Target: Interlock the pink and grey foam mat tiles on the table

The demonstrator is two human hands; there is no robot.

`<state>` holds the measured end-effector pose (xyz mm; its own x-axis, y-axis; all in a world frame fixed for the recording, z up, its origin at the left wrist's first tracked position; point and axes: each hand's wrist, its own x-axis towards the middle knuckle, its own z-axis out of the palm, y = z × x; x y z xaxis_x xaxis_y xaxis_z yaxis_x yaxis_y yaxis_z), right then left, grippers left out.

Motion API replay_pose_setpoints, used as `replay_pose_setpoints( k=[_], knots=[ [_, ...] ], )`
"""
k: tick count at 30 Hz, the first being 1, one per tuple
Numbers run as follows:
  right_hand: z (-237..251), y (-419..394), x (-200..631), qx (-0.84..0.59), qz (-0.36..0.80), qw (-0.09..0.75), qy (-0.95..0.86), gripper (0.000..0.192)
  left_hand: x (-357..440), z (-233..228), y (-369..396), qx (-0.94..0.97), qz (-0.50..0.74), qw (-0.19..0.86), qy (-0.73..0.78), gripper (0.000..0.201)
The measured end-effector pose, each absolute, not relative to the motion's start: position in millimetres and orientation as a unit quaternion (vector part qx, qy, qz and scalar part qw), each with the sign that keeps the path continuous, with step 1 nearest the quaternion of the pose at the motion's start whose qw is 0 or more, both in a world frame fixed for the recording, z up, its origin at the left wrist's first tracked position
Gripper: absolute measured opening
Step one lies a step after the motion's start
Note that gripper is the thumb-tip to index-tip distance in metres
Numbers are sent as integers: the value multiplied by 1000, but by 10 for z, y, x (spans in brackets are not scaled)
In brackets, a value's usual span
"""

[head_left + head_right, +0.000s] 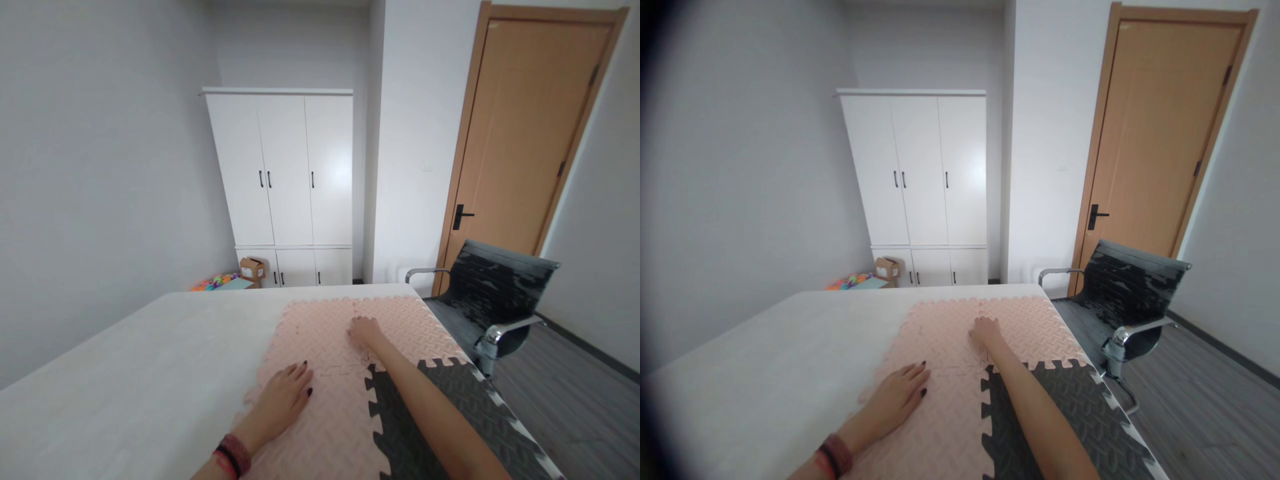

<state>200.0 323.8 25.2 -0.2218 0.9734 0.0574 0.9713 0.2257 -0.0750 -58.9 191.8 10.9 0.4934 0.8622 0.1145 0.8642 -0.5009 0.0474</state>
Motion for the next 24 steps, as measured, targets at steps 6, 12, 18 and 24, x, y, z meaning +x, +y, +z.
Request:
replay_pose_setpoints(
  k=[6, 12, 18, 24],
  knots=[
    [143, 3322, 1984, -619, 4, 54, -783, 46, -585, 89, 1956, -860, -52, -3, -507, 45],
    [295, 3630, 2048, -620, 22, 11, -784, 39, -523, 211, 2036, -865, -65, -12, -497, 34],
    [254, 3783, 2057, -612, 16, 41, -790, 45, -554, 245, 2069, -860, -59, -33, -506, 32],
    [201, 4018, 2114, -609, 21, 54, -791, 40, -581, 240, 2099, -859, -59, -50, -505, 33]
  ],
)
